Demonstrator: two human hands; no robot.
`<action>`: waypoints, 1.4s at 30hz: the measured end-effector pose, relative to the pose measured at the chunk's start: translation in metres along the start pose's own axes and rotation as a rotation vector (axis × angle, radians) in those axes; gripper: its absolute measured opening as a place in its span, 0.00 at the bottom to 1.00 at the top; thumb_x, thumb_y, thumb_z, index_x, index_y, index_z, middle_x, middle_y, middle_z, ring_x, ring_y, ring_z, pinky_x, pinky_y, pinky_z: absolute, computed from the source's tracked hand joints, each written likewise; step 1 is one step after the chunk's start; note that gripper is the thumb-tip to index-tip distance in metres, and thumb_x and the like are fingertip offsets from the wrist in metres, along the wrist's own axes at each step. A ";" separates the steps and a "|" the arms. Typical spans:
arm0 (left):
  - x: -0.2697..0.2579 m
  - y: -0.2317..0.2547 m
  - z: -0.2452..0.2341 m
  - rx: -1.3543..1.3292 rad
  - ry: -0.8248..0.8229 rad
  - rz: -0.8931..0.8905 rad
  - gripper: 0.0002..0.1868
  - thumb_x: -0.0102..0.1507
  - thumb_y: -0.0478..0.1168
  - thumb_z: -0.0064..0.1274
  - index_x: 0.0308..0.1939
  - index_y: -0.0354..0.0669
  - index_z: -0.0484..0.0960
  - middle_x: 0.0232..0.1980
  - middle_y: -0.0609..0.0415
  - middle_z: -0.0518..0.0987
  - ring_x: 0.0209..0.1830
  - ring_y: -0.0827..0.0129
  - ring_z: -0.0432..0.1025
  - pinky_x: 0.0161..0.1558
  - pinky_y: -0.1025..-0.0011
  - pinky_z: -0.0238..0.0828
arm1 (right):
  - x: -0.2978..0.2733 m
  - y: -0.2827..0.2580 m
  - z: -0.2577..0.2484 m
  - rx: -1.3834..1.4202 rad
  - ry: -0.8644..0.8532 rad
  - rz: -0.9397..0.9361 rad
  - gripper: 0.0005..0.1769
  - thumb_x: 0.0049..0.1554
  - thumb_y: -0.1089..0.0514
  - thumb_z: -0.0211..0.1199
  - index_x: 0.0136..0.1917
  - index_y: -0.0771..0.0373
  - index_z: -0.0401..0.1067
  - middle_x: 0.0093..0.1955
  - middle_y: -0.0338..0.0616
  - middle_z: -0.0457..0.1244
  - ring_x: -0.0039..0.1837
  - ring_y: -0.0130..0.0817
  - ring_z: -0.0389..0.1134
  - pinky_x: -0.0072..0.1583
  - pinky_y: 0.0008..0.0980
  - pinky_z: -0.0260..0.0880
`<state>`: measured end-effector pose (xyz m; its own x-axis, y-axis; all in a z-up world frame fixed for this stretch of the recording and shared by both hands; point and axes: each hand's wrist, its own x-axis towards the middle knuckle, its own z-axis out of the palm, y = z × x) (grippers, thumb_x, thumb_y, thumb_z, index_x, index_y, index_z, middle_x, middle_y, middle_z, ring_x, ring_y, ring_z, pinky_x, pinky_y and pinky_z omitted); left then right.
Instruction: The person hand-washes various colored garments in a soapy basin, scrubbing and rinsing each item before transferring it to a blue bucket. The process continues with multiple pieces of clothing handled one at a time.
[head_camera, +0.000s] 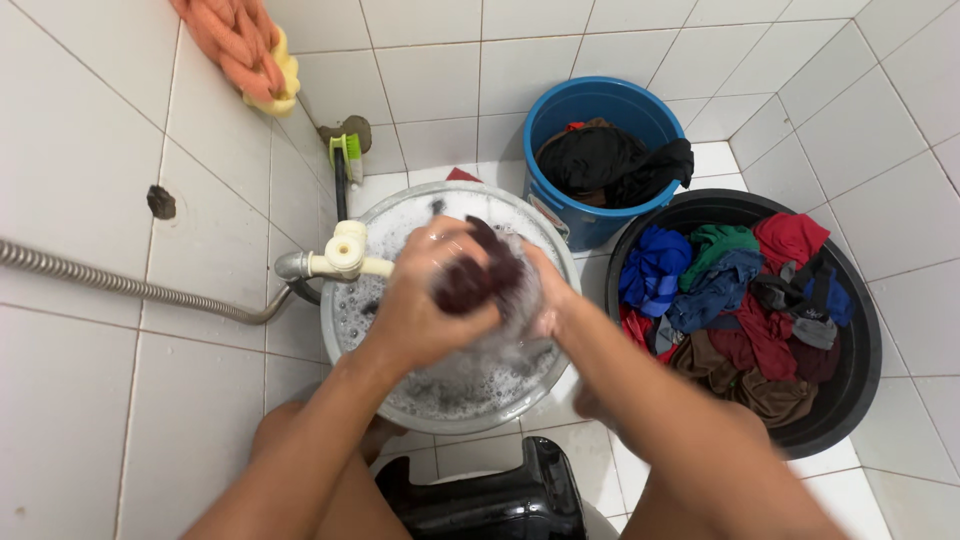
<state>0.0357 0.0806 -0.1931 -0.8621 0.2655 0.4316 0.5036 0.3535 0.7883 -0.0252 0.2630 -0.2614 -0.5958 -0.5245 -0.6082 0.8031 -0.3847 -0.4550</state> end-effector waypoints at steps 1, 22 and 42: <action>0.003 0.010 -0.003 0.151 -0.087 0.059 0.22 0.45 0.42 0.72 0.40 0.46 0.81 0.55 0.50 0.76 0.60 0.53 0.69 0.59 0.53 0.69 | 0.006 -0.006 0.000 -0.120 -0.087 0.008 0.28 0.55 0.40 0.55 0.57 0.64 0.75 0.52 0.54 0.71 0.51 0.48 0.73 0.55 0.55 0.72; -0.046 -0.030 0.088 1.119 -0.886 0.591 0.27 0.59 0.32 0.55 0.64 0.41 0.78 0.61 0.48 0.75 0.62 0.51 0.68 0.55 0.51 0.66 | -0.004 -0.025 0.059 -1.698 0.099 -0.613 0.17 0.39 0.57 0.73 0.44 0.60 0.78 0.43 0.47 0.72 0.48 0.38 0.75 0.54 0.38 0.76; -0.168 -0.234 0.156 -0.193 -0.153 -1.150 0.32 0.63 0.57 0.50 0.62 0.38 0.78 0.62 0.43 0.79 0.64 0.54 0.72 0.64 0.61 0.65 | 0.059 0.089 -0.114 -2.047 0.379 -0.239 0.42 0.47 0.56 0.71 0.73 0.58 0.59 0.71 0.64 0.58 0.74 0.59 0.56 0.69 0.60 0.52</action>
<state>0.0716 0.0932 -0.5190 -0.7811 -0.0112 -0.6244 -0.5950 0.3171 0.7386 0.0105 0.2846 -0.4124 -0.8471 -0.3566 -0.3941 -0.2677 0.9269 -0.2632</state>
